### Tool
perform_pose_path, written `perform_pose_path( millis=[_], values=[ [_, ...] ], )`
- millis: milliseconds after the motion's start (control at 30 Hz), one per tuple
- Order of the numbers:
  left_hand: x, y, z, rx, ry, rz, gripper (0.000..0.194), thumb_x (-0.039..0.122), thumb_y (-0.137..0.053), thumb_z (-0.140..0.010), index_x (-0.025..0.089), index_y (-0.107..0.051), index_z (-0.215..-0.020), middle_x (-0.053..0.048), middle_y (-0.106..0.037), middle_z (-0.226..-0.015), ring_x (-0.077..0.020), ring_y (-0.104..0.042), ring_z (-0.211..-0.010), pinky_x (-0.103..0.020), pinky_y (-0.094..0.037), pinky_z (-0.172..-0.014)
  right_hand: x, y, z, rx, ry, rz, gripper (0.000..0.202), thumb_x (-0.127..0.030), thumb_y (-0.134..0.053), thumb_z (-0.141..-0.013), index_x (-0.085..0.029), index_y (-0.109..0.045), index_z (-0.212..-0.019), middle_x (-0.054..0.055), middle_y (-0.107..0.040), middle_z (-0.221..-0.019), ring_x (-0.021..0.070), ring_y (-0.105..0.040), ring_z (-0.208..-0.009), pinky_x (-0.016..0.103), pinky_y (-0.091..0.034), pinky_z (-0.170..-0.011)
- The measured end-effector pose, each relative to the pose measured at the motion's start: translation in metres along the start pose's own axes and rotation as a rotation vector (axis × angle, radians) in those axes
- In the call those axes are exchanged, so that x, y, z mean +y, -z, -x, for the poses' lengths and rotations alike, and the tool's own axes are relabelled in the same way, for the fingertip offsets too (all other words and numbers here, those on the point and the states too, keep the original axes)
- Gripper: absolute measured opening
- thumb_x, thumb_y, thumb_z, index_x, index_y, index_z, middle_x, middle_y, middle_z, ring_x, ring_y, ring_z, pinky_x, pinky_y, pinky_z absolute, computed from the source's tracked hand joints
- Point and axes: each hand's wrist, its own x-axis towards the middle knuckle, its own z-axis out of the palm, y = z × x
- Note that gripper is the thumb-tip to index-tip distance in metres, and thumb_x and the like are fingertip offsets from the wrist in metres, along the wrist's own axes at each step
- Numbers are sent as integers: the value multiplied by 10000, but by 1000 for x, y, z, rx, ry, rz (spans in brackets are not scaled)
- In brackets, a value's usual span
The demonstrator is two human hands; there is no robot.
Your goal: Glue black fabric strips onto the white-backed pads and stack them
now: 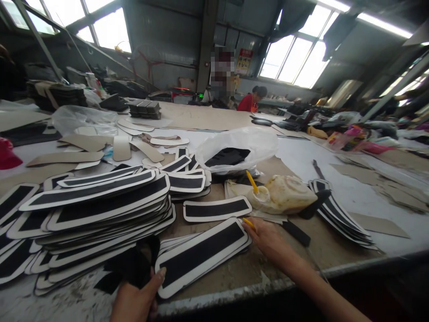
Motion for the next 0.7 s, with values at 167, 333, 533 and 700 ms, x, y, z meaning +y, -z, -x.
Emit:
perform_pose_path(
  millis=[167, 333, 533, 700],
  values=[
    [2, 3, 5, -36, 28, 221, 324, 450, -665, -567, 176, -492, -577, 53, -424, -313, -99, -358, -328, -219, -278, -365, 1, -14, 4, 5, 49, -41, 316, -331, -339, -879, -158, -589, -961, 124, -619, -982, 237, -575, -919, 339, -403, -834],
    [1, 14, 7, -51, 46, 280, 381, 480, -692, -561, 141, -547, -660, 48, -452, -361, -89, -373, -358, -209, -293, -378, 9, -15, 1, -16, 16, -101, 316, -364, -365, -867, -161, -592, -951, 116, -633, -949, 247, -577, -896, 351, -407, -828],
    [11, 36, 10, -21, 137, 382, 471, 421, -761, -515, 114, -588, -828, 13, -549, -428, -109, -469, -419, -205, -357, -421, -5, 5, 5, 10, -32, -101, 373, -459, -334, -872, -180, -568, -791, 67, -618, -758, 227, -561, -730, 333, -399, -703],
    [13, 48, 11, -22, 100, 470, 457, 401, -792, -471, 135, -562, -763, 42, -530, -420, -84, -440, -383, -183, -348, -383, -25, 17, 12, -34, -53, -357, 424, -564, -361, -836, -190, -525, -723, -5, -546, -662, 154, -506, -625, 255, -384, -615]
  ],
)
